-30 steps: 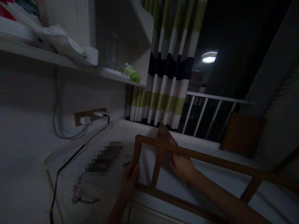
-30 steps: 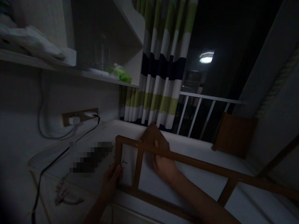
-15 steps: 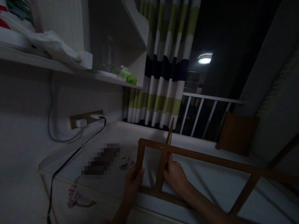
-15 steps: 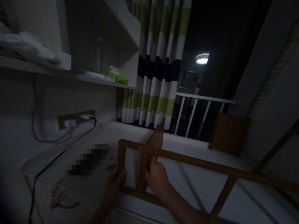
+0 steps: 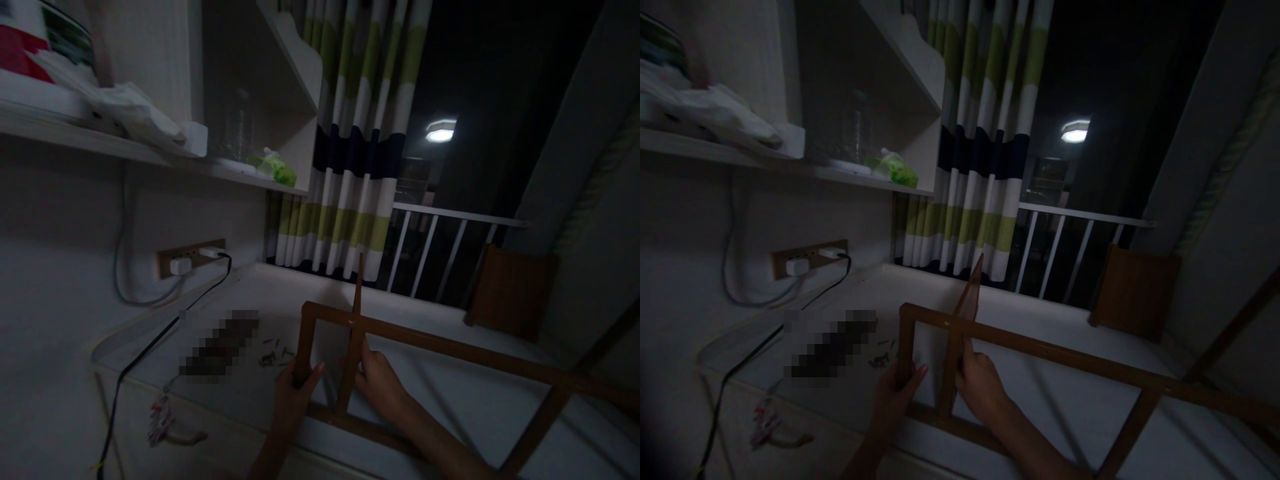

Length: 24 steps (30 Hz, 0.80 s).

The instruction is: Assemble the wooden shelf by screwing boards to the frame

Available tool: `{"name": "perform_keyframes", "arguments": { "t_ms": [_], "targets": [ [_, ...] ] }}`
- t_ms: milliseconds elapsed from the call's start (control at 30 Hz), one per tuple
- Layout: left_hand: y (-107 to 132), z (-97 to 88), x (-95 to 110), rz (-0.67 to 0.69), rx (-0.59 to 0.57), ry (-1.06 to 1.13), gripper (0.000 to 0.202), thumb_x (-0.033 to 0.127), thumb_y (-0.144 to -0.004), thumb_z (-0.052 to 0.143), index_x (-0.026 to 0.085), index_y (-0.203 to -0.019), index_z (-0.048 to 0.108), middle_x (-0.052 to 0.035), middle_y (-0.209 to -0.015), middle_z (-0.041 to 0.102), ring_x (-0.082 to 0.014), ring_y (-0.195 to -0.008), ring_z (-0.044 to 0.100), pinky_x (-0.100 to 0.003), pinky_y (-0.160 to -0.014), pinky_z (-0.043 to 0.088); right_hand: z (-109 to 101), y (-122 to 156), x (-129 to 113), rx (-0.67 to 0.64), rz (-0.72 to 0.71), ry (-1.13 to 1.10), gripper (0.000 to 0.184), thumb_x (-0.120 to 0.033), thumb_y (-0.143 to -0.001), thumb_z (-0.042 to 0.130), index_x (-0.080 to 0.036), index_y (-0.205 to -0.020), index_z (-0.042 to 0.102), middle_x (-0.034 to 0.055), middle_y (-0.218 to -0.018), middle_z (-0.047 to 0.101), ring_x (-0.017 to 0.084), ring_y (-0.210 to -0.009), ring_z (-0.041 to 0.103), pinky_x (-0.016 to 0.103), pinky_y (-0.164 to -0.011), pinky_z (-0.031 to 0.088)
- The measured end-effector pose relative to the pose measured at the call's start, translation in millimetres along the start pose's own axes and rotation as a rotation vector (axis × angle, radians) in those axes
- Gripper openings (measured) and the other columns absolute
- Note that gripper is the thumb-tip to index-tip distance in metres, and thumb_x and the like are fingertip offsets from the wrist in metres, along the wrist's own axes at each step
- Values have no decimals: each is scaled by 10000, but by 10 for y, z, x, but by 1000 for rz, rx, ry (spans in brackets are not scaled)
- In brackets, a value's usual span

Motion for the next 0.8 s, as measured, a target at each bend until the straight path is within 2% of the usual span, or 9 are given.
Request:
{"name": "perform_keyframes", "arguments": {
  "t_ms": [133, 233, 400, 500, 567, 633, 667, 700, 800],
  "targets": [
    [20, -8, -24, -28, 14, 43, 321, 460, -627, 618, 162, -623, 501, 48, -493, 387, -95, -470, 376, -192, -439, 315, 46, -6, -8, 42, -85, -169, 514, -173, -786, 393, -117, -1264, 212, 53, -791, 640, 180, -709, 601, 234, -612, 407],
    [28, -1, -46, -34, 13, 50, 334, 479, -616, 623, 166, -683, 526, 30, -534, 459, -125, -510, 440, -213, -472, 359, 82, -13, 25, 60, -67, -152, 517, -187, -789, 387, -100, -1268, 214, 58, -758, 637, 192, -664, 595, 248, -590, 407],
    [23, -29, 58, 130, 6, -9, 342, 404, -674, 598, 186, -915, 491, -22, -757, 549, -174, -696, 524, -266, -633, 432, 96, -15, 53, 70, -30, -134, 546, -158, -779, 385, -131, -1287, 185, 39, -768, 639, 183, -658, 595, 241, -594, 411],
    [60, -142, 443, 430, 93, -126, 432, 382, -759, 482, 182, -1128, 379, -107, -1040, 491, -225, -926, 492, -348, -777, 411, 96, -9, 58, 60, -34, -172, 559, -160, -783, 396, -139, -1293, 170, 49, -821, 641, 179, -694, 598, 239, -617, 418],
    [156, -190, 901, 722, 180, -255, 520, 393, -779, 428, 165, -1226, 293, -147, -1182, 389, -271, -1084, 384, -428, -886, 325, 109, -6, 65, 43, -41, -190, 567, -141, -771, 404, -133, -1292, 180, 55, -838, 641, 183, -755, 597, 243, -652, 423],
    [261, -121, 1418, 999, 195, -397, 692, 467, -705, 511, 160, -1268, 249, -154, -1204, 375, -304, -1123, 337, -469, -928, 263, 125, -7, 85, 27, -33, -200, 563, -119, -750, 418, -115, -1278, 223, 65, -843, 641, 189, -804, 592, 251, -684, 427],
    [279, -28, 1657, 1096, 143, -482, 737, 500, -663, 555, 177, -1262, 272, -144, -1186, 403, -310, -1115, 349, -487, -952, 219, 133, -8, 94, 18, -26, -204, 544, -110, -742, 419, -109, -1263, 260, 71, -851, 641, 191, -811, 591, 256, -693, 430],
    [265, 130, 1850, 1156, 8, -595, 727, 518, -641, 578, 207, -1243, 314, -122, -1167, 438, -305, -1110, 360, -492, -973, 173, 131, -8, 98, 19, -25, -212, 509, -102, -740, 415, -109, -1238, 310, 80, -873, 638, 190, -814, 591, 259, -703, 431],
    [158, 589, 2106, 1145, -499, -872, 636, 541, -644, 577, 275, -1194, 402, -70, -1206, 437, -278, -1119, 368, -435, -966, 219, 67, -3, 40, 73, -99, -256, 381, -102, -755, 401, -139, -1130, 460, 96, -1027, 595, 183, -931, 555, 271, -801, 405]
  ]
}}
Point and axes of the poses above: each hand's wrist, its own y-axis away from the middle knuckle, its own z-axis out of the palm, x = y × z, the point moved 8 cm from there along -y, towards the middle knuckle
